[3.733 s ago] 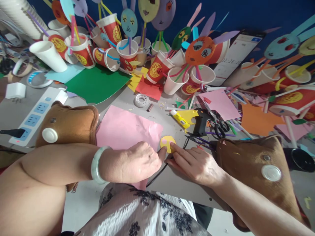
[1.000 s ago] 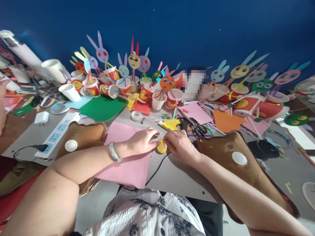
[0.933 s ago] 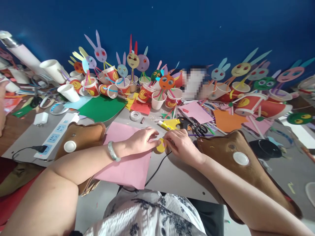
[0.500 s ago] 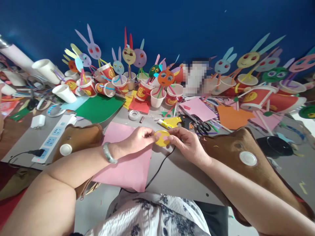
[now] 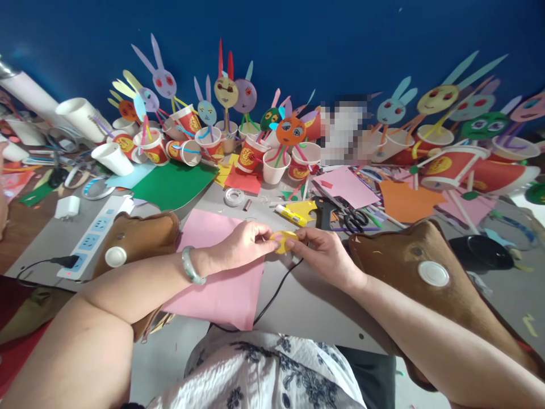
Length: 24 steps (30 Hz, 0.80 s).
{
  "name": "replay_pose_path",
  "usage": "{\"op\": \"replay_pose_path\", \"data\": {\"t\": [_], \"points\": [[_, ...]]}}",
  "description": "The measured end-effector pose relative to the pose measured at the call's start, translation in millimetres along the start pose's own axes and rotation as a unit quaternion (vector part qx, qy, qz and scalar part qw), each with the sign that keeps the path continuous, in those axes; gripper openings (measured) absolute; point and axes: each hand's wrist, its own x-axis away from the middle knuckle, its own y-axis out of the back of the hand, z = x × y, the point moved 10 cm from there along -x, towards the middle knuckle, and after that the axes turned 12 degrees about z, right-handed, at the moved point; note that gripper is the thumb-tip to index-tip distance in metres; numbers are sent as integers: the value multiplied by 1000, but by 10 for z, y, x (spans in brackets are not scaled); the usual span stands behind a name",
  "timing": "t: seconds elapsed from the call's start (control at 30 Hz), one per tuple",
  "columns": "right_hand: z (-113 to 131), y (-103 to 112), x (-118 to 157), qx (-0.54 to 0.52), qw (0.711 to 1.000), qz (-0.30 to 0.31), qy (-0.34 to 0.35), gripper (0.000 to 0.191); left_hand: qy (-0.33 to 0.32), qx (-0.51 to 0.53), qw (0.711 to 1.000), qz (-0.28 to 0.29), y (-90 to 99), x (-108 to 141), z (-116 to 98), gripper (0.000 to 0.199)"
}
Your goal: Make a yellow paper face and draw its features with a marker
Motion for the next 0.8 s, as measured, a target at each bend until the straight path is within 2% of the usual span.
{"op": "replay_pose_path", "data": {"t": [0.53, 0.7, 0.8], "points": [[-19, -22, -11, -13, 999, 35, -5, 47, -5, -6, 1000, 4, 0, 20, -37, 31], [-72, -2, 0, -13, 999, 26, -25, 43, 1, 2, 1000, 5, -4, 15, -25, 32], [-85, 11, -3, -34, 999, 21, -24, 41, 7, 12, 1000, -14, 39, 14, 7, 30]]}}
